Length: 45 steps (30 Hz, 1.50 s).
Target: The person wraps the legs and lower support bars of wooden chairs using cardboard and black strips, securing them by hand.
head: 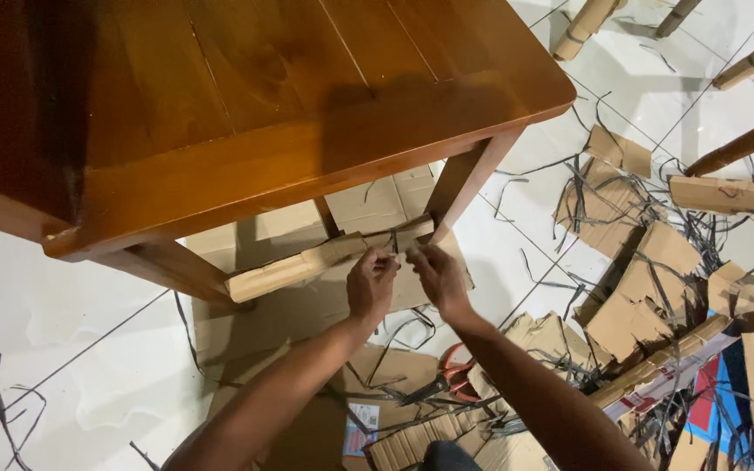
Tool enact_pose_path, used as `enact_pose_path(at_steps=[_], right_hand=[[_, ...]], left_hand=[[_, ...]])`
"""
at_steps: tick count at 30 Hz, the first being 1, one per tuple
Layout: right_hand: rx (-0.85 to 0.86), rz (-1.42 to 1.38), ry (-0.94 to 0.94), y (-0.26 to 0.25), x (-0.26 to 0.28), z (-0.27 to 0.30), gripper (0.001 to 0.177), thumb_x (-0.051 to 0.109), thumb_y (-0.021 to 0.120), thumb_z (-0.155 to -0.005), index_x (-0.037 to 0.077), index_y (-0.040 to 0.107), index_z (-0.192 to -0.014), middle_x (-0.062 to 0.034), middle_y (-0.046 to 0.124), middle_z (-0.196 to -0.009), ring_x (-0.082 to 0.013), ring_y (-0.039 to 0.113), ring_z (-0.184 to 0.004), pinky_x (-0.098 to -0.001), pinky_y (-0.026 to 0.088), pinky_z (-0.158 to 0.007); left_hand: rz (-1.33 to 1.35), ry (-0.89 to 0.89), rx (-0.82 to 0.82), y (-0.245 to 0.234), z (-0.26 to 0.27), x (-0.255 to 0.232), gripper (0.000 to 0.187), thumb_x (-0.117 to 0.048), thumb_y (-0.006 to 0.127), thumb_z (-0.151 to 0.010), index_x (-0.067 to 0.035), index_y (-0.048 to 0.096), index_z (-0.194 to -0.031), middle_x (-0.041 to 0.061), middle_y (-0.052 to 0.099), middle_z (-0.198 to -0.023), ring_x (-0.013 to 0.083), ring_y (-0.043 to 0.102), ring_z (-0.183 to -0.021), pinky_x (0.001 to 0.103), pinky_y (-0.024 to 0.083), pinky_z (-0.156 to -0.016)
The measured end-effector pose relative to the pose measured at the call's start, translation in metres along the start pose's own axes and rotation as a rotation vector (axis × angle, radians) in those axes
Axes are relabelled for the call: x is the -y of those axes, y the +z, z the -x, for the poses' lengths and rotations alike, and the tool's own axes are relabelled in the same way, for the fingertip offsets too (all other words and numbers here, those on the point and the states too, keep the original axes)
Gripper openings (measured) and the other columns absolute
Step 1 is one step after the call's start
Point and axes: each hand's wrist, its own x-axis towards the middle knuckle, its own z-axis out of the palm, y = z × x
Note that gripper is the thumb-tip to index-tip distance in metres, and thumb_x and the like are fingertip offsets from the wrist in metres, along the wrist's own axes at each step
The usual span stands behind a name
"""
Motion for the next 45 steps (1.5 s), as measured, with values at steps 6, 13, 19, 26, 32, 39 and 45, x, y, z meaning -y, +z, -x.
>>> enact_pose_path(at_steps=[6, 13, 19, 26, 32, 39, 45], right_hand=[[0.010, -0.162, 0.025, 0.030, -0.009, -0.042, 0.035, 0.027, 0.075, -0.087, -0.002, 0.073, -0.106, -0.0141, 0.067, -0.084, -0.0204, 0.065, -0.079, -0.0305, 0.055, -0.067], [0.049, -0.067, -0.031, 0.012, -0.008, -0.031, 0.030, 0.032, 0.072, -0.092, 0.002, 0.072, -0.094, -0.0085, 0.062, -0.070, -0.0168, 0.059, -0.066, -0.0323, 0.051, -0.058], [0.052, -0.042, -0.062, -0.013, -0.014, 0.010, 0.027, 0.036, 0.072, -0.093, 0.009, 0.073, -0.094, -0.0084, 0.065, -0.071, -0.0173, 0.061, -0.065, -0.0321, 0.052, -0.059], [0.385, -0.057, -0.176, -0.050, -0.024, 0.075, 0.018, 0.013, 0.059, -0.096, -0.001, 0.071, -0.094, -0.0176, 0.066, -0.076, -0.0267, 0.062, -0.071, -0.0392, 0.058, -0.061], [0.695, 0.027, -0.082, -0.083, -0.009, 0.130, 0.008, 0.013, 0.064, -0.097, 0.005, 0.067, -0.096, -0.0090, 0.069, -0.079, -0.0204, 0.062, -0.077, -0.0372, 0.056, -0.071], [0.901, 0.171, 0.061, -0.109, -0.027, 0.141, 0.013, 0.011, 0.059, -0.098, 0.002, 0.068, -0.100, -0.0175, 0.074, -0.103, -0.0277, 0.068, -0.095, -0.0424, 0.054, -0.087], [1.072, 0.216, -0.024, -0.104, -0.047, 0.145, 0.010, 0.026, 0.072, -0.097, 0.016, 0.072, -0.096, 0.0020, 0.064, -0.088, -0.0102, 0.058, -0.080, -0.0286, 0.046, -0.075]], left_hand=[[-0.003, -0.024, 0.022, 0.002, 0.000, -0.007, 0.011, -0.016, 0.076, -0.089, -0.011, 0.071, -0.097, 0.011, 0.079, -0.092, 0.0307, 0.078, -0.089, 0.045, 0.056, -0.086], [0.380, -0.267, 0.088, -0.026, 0.024, -0.043, 0.039, -0.002, 0.070, -0.092, 0.005, 0.056, -0.128, 0.015, 0.074, -0.091, 0.0204, 0.075, -0.083, 0.033, 0.062, -0.081], [0.348, -0.281, 0.178, -0.006, -0.002, 0.000, 0.034, -0.015, 0.072, -0.096, -0.001, 0.062, -0.125, 0.017, 0.076, -0.095, 0.0214, 0.079, -0.084, 0.037, 0.063, -0.080], [0.053, -0.102, 0.133, -0.006, 0.010, -0.028, 0.021, -0.028, 0.065, -0.091, -0.012, 0.078, -0.095, 0.009, 0.079, -0.082, 0.0283, 0.077, -0.088, 0.039, 0.055, -0.085], [0.217, -0.112, 0.187, 0.017, -0.007, 0.032, 0.024, -0.016, 0.056, -0.100, -0.002, 0.074, -0.108, 0.017, 0.078, -0.087, 0.0208, 0.073, -0.072, 0.035, 0.059, -0.065], [0.138, -0.109, 0.186, 0.004, 0.020, -0.014, 0.032, -0.019, 0.048, -0.099, -0.014, 0.076, -0.113, 0.008, 0.078, -0.090, 0.0232, 0.071, -0.087, 0.040, 0.055, -0.082], [0.024, -0.156, 0.132, 0.010, -0.007, 0.002, 0.041, -0.038, 0.043, -0.086, -0.017, 0.077, -0.093, 0.004, 0.068, -0.087, 0.0248, 0.062, -0.082, 0.039, 0.041, -0.073]])
